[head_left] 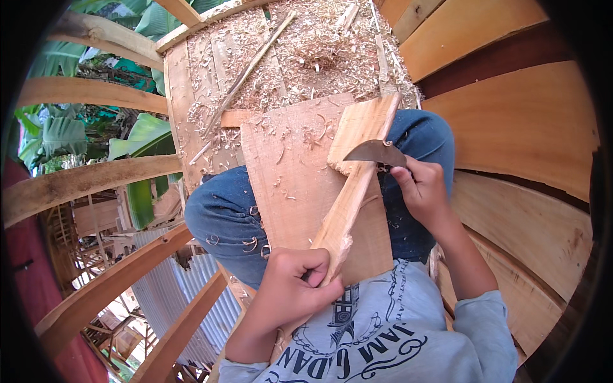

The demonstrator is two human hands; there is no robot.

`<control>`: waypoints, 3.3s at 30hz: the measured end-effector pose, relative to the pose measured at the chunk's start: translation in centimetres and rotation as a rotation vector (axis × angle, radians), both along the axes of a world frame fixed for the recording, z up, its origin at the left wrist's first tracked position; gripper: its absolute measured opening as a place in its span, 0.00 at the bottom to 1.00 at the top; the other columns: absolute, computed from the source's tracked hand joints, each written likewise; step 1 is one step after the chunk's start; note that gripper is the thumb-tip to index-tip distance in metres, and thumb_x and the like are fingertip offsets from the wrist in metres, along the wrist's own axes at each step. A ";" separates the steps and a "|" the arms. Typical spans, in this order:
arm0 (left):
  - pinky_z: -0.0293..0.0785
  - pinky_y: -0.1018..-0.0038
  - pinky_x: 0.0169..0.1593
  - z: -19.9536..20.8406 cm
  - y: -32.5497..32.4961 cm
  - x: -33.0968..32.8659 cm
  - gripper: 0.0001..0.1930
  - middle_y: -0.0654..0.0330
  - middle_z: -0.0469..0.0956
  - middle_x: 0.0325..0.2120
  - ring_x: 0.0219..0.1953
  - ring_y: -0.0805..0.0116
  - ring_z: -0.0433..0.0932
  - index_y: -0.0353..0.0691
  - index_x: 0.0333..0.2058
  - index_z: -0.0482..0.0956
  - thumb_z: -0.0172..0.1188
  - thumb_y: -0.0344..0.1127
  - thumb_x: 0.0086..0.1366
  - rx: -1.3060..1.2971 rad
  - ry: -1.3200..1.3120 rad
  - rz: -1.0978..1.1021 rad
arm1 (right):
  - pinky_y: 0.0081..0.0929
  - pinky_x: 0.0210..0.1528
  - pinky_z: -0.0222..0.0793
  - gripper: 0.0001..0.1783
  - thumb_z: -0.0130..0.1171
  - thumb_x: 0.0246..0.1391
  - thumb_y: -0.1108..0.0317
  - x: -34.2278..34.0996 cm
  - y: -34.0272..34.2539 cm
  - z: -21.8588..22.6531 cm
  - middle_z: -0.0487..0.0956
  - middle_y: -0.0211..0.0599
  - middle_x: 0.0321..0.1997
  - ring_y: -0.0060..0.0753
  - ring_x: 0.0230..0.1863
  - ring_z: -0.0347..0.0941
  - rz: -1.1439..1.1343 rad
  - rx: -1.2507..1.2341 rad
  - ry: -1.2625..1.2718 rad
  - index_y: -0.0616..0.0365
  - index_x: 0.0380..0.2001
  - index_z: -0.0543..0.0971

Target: The person sits cross-legged and uses a curved knife to shave and shape a rectangular piece of wood held between their legs. They repeatedly scrape the surface to remove thin shavings and refine the edges of the wood.

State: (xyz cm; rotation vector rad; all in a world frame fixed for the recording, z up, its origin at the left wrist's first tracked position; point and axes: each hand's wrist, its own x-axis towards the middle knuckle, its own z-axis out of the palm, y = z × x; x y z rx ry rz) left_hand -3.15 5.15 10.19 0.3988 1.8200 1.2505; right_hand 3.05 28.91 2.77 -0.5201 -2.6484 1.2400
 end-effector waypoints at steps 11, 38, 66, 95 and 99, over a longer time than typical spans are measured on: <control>0.45 0.81 0.18 -0.4 -0.2 -0.1 0.23 0.71 0.53 0.07 0.14 0.84 0.51 0.41 0.09 0.52 0.64 0.28 0.43 0.021 -0.008 -0.012 | 0.32 0.19 0.64 0.20 0.56 0.55 0.53 1.7 -1.1 -0.6 0.70 0.46 0.15 0.49 0.18 0.71 0.408 0.073 0.111 0.61 0.22 0.75; 0.48 0.84 0.18 -0.7 -3.6 2.7 0.24 0.73 0.59 0.08 0.15 0.87 0.56 0.44 0.10 0.53 0.65 0.27 0.44 0.091 -0.041 0.139 | 0.23 0.19 0.55 0.29 0.49 0.61 0.50 -2.3 -1.0 -1.7 0.63 0.26 0.11 0.16 0.17 0.56 -0.248 -0.583 0.141 0.62 0.14 0.66; 0.48 0.81 0.21 2.0 -8.8 11.4 0.22 0.75 0.54 0.11 0.18 0.86 0.53 0.44 0.12 0.53 0.62 0.26 0.47 0.347 0.213 0.276 | 0.22 0.33 0.69 0.16 0.53 0.56 0.61 -10.1 3.4 -5.3 0.81 0.40 0.25 0.25 0.26 0.75 -0.157 -0.596 0.317 0.67 0.30 0.77; 0.51 0.82 0.21 2.7 -6.8 11.7 0.21 0.74 0.59 0.11 0.18 0.87 0.55 0.44 0.12 0.55 0.62 0.24 0.47 0.388 0.224 0.168 | 0.21 0.33 0.70 0.17 0.57 0.54 0.62 -2.8 4.0 1.4 0.81 0.36 0.22 0.21 0.25 0.75 -0.268 -0.450 0.490 0.65 0.20 0.80; 0.52 0.83 0.22 2.4 -5.9 10.1 0.21 0.74 0.61 0.13 0.19 0.87 0.56 0.45 0.12 0.55 0.63 0.25 0.47 0.363 0.152 0.168 | 0.23 0.34 0.68 0.17 0.57 0.54 0.61 -3.4 3.7 2.0 0.81 0.37 0.23 0.23 0.25 0.74 -0.257 -0.351 0.356 0.64 0.22 0.81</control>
